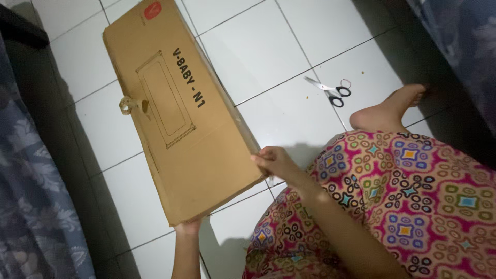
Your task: The person sits on the floor holding a long cardboard parcel, rotates it, and cuts the packing tape along the seams with scissors. They open the flaps and pull out the contents, including a plastic-wrapped rail and a metal frame, placing the frame on the floor.
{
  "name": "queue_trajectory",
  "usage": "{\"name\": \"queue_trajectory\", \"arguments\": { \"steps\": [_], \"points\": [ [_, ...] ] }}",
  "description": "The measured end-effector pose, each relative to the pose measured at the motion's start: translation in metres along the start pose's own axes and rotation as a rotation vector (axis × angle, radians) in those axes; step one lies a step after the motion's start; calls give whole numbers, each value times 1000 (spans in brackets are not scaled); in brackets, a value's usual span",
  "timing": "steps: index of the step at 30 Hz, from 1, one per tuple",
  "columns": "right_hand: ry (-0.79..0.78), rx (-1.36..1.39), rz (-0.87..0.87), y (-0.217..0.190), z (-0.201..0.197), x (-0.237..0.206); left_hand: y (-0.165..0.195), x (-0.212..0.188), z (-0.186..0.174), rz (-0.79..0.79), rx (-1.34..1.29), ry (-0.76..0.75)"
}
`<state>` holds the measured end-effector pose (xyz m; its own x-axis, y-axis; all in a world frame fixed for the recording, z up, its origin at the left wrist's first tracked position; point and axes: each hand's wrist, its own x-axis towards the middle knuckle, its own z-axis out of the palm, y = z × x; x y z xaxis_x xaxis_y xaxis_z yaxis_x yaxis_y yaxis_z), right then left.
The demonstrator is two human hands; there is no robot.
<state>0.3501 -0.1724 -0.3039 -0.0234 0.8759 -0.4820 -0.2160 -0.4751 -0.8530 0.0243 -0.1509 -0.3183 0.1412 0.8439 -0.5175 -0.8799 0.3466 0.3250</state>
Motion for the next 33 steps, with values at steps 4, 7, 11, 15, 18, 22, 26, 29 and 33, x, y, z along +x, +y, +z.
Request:
{"name": "queue_trajectory", "arguments": {
  "steps": [4,7,11,15,18,22,26,29,33],
  "points": [
    [-6,-289,11,-22,34,-27,4,-15,-1,121,220,10],
    [48,-355,-102,-45,52,-47,14,-21,-3,80,261,103],
    [-74,-183,24,-71,66,-64,25,-20,-6,45,242,82],
    [-157,-38,-49,-84,70,-72,26,-16,-15,52,210,125],
    [-217,-52,-67,-85,67,-71,24,-15,-20,93,215,-74],
    [-292,-25,-105,-79,60,-68,33,-17,-16,-41,113,-92],
    [-263,-9,-55,-67,55,-64,36,-17,-9,-51,70,-142],
    [-227,31,-16,-55,51,-60,35,-15,-11,10,196,75],
    [-190,121,10,-40,42,-54,39,-11,-18,-35,97,-54]
  ]
}}
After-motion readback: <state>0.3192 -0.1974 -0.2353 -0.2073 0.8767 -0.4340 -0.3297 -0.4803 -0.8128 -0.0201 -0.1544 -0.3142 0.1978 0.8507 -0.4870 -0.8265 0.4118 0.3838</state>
